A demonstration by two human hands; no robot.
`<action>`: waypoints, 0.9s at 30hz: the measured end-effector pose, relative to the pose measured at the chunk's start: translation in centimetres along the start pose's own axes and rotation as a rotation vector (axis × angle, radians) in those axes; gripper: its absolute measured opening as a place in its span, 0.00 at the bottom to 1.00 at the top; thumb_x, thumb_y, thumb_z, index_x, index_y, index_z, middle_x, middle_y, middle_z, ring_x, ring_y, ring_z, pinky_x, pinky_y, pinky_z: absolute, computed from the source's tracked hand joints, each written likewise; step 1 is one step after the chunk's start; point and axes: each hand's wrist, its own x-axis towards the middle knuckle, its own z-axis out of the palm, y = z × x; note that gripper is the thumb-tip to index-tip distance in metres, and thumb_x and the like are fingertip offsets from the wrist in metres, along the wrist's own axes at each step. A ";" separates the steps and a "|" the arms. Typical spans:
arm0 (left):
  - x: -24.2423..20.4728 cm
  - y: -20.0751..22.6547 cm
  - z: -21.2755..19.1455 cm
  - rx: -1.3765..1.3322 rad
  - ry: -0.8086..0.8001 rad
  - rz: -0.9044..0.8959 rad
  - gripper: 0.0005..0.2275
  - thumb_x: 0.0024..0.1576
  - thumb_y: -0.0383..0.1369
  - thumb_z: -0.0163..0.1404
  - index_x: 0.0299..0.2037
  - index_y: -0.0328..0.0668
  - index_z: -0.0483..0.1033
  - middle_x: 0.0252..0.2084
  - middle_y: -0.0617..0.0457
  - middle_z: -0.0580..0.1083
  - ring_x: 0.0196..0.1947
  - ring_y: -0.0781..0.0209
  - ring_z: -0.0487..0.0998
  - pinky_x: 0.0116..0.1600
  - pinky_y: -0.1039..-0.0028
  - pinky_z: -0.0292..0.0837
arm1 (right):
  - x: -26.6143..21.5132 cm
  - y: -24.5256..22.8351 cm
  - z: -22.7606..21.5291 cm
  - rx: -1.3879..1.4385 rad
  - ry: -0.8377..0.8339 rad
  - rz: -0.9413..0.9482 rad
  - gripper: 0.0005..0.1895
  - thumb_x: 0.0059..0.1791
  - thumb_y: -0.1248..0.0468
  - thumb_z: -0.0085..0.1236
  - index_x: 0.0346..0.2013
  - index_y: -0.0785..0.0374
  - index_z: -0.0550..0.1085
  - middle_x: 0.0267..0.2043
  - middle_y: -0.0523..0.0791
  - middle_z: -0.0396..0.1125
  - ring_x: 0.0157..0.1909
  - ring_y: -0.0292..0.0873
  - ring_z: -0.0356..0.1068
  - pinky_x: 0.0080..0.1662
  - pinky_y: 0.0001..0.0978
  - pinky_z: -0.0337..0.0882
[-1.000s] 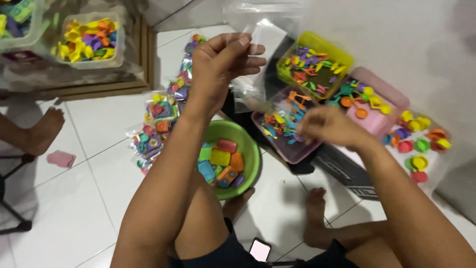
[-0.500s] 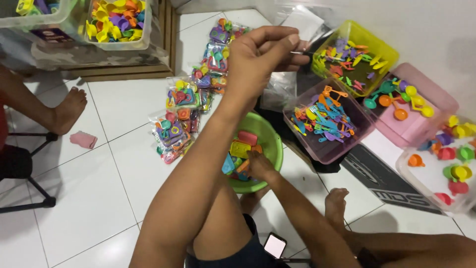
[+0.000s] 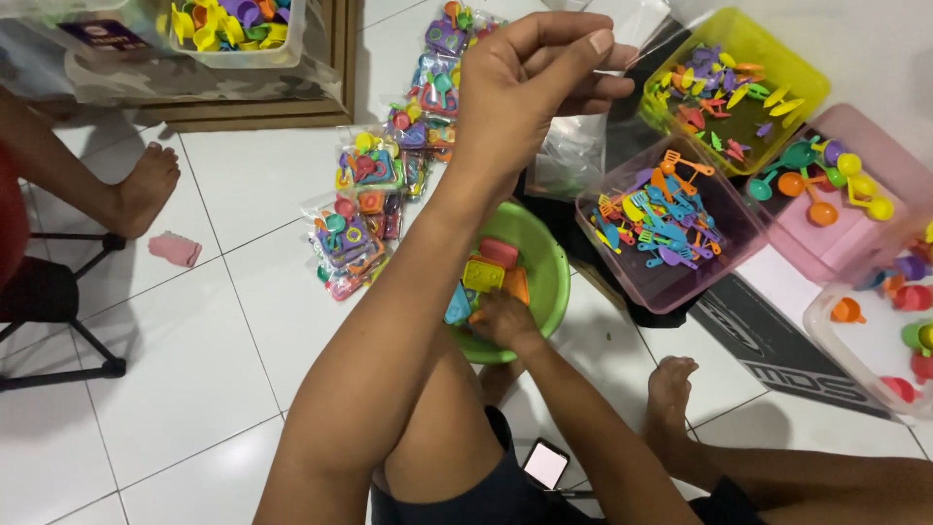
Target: Sorting and packing small colorful plastic toy pieces into clear plastic bags while sitting on the floor.
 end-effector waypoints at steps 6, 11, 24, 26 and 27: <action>0.2 0.0 0.6 0.018 0.023 -0.066 0.12 0.58 0.29 0.55 0.48 0.27 0.76 0.40 0.39 0.82 0.36 0.52 0.86 0.41 0.73 0.83 | 1.0 -1.4 5.7 -0.286 -0.326 0.005 0.15 0.52 0.53 0.54 0.39 0.61 0.79 0.43 0.53 0.74 0.43 0.54 0.74 0.43 0.46 0.74; 0.0 0.1 1.1 0.031 0.046 -0.105 0.10 0.58 0.27 0.54 0.46 0.27 0.76 0.39 0.39 0.82 0.35 0.54 0.85 0.41 0.73 0.82 | 0.2 -1.0 4.5 -0.032 -0.288 0.006 0.14 0.45 0.54 0.58 0.36 0.60 0.77 0.39 0.53 0.74 0.39 0.59 0.73 0.42 0.48 0.71; 0.4 0.8 0.1 0.072 0.095 -0.010 0.09 0.59 0.26 0.53 0.47 0.27 0.75 0.38 0.40 0.81 0.33 0.56 0.85 0.41 0.75 0.83 | -3.5 1.4 -27.5 1.102 0.649 0.211 0.19 0.48 0.78 0.54 0.53 0.62 0.69 0.39 0.43 0.68 0.37 0.36 0.68 0.40 0.24 0.70; 0.4 0.6 -0.1 0.106 0.090 0.016 0.09 0.59 0.27 0.53 0.46 0.29 0.76 0.38 0.41 0.82 0.33 0.56 0.86 0.40 0.75 0.83 | -4.0 3.3 -30.3 0.809 0.770 0.347 0.14 0.49 0.74 0.61 0.49 0.64 0.73 0.34 0.41 0.67 0.33 0.33 0.65 0.37 0.20 0.67; 0.4 0.5 -0.1 0.105 0.095 0.014 0.09 0.59 0.27 0.53 0.46 0.29 0.76 0.38 0.41 0.82 0.33 0.56 0.86 0.40 0.75 0.83 | -4.3 3.3 -30.5 0.809 0.764 0.349 0.14 0.49 0.74 0.61 0.49 0.64 0.73 0.34 0.41 0.67 0.33 0.33 0.65 0.37 0.20 0.67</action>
